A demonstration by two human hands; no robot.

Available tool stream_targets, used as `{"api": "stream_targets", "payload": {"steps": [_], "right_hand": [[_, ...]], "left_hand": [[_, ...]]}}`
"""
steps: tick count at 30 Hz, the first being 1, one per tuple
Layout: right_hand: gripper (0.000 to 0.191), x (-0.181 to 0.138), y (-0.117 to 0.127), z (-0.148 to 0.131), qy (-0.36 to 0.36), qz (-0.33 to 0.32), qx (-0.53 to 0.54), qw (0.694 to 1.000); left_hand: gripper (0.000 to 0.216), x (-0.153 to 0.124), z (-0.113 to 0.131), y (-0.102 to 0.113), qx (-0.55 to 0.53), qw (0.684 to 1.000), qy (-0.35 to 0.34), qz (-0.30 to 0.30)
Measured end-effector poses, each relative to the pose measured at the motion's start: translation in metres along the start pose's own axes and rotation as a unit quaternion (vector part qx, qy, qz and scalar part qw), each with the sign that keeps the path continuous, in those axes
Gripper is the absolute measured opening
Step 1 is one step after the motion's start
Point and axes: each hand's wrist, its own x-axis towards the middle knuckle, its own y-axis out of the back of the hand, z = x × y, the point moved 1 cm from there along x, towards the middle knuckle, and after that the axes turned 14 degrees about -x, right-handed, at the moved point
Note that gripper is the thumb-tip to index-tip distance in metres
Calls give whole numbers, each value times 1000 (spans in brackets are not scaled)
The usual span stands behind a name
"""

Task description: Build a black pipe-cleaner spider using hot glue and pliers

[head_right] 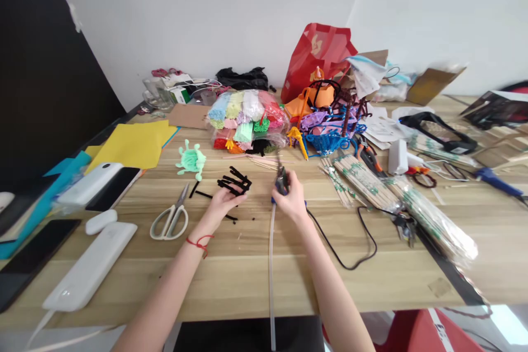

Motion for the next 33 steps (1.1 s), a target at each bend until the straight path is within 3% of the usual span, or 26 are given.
{"api": "stream_targets", "payload": {"steps": [3,6,15,33], "right_hand": [[46,-5,5,5,113,7,-239,964],[51,-9,5,5,162,-13,-313,936],[57,-12,5,3,191,-60,-349,915],[61,-12,4,1,213,-58,-374,901]], "left_hand": [[27,-1,5,-1,1,998,22,-54],[25,-3,7,-2,13,995,47,-87],[27,-3,6,-2,19,997,35,-73],[26,-4,5,-4,30,997,24,-63]]}}
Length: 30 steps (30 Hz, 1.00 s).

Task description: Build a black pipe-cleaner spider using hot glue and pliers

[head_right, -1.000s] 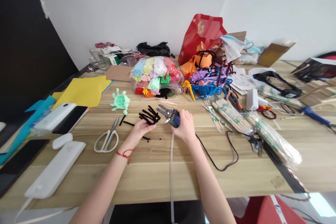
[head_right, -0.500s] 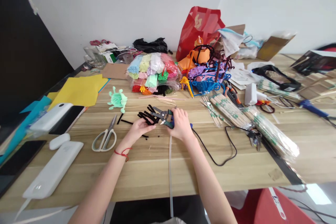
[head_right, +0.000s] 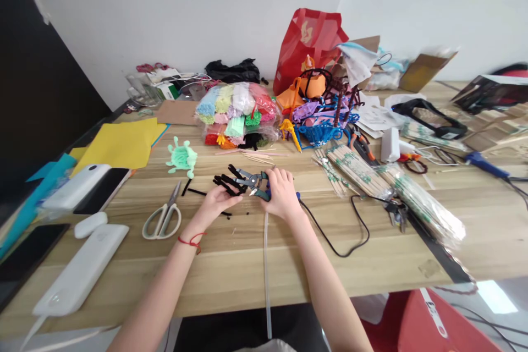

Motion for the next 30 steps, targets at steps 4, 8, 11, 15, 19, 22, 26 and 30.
{"api": "stream_targets", "payload": {"steps": [4,8,11,15,19,22,26,30], "right_hand": [[61,0,-2,-2,-3,7,-5,1000],[61,0,-2,-3,-8,15,-9,1000],[62,0,0,-3,-4,16,-8,1000],[62,0,4,0,14,13,-1,1000],[62,0,8,2,43,-6,0,999],[62,0,9,3,55,-14,10,998],[62,1,9,4,51,-11,14,999],[59,0,9,5,42,-5,6,999]], "left_hand": [[26,2,-5,2,24,1000,-16,-9],[24,2,-3,2,18,1000,-16,-12],[23,1,0,0,-3,1000,-9,-19],[23,1,0,2,-7,999,-10,-34],[27,1,-2,7,25,998,-5,-49],[26,0,-1,9,61,996,-6,-57],[24,-2,2,9,83,995,-22,-58],[24,-2,3,9,87,994,-28,-54]]}}
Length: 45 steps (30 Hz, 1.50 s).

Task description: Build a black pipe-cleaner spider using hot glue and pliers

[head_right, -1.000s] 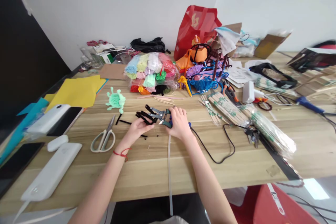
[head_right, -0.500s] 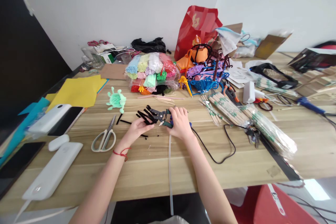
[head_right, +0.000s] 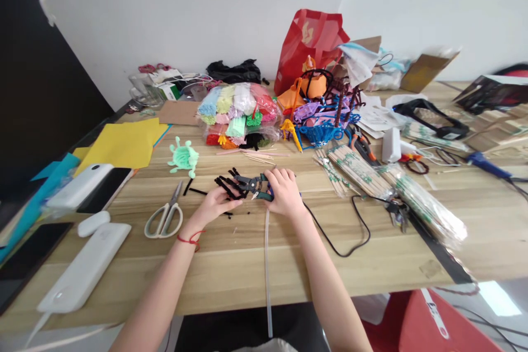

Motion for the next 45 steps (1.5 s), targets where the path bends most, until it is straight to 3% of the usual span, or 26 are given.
{"api": "stream_targets", "payload": {"steps": [21,36,45], "right_hand": [[34,-4,-1,0,-18,27,-5,999],[51,-1,0,-3,-6,41,-37,998],[53,-1,1,-5,-1,53,-36,998]], "left_hand": [[24,0,-4,3,-4,1000,6,16],[38,1,-5,4,2,1000,8,-3],[31,0,-2,4,32,999,-8,-29]]}}
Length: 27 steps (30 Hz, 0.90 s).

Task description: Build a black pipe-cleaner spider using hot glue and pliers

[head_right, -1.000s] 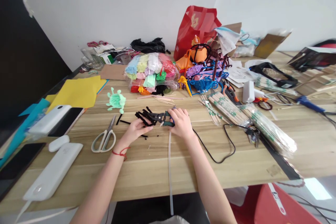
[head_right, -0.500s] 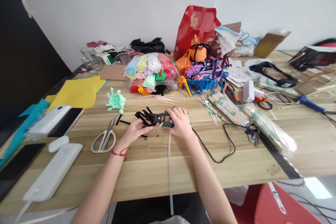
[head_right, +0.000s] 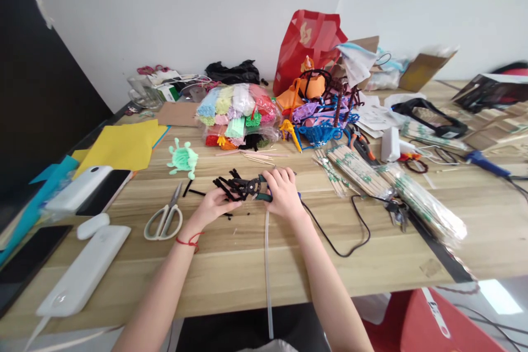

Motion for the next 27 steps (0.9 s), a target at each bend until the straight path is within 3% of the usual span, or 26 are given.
{"api": "stream_targets", "payload": {"steps": [27], "right_hand": [[35,-3,-2,8,-12,2,19,1000]], "left_hand": [[26,-1,4,-2,12,1000,5,19]]}}
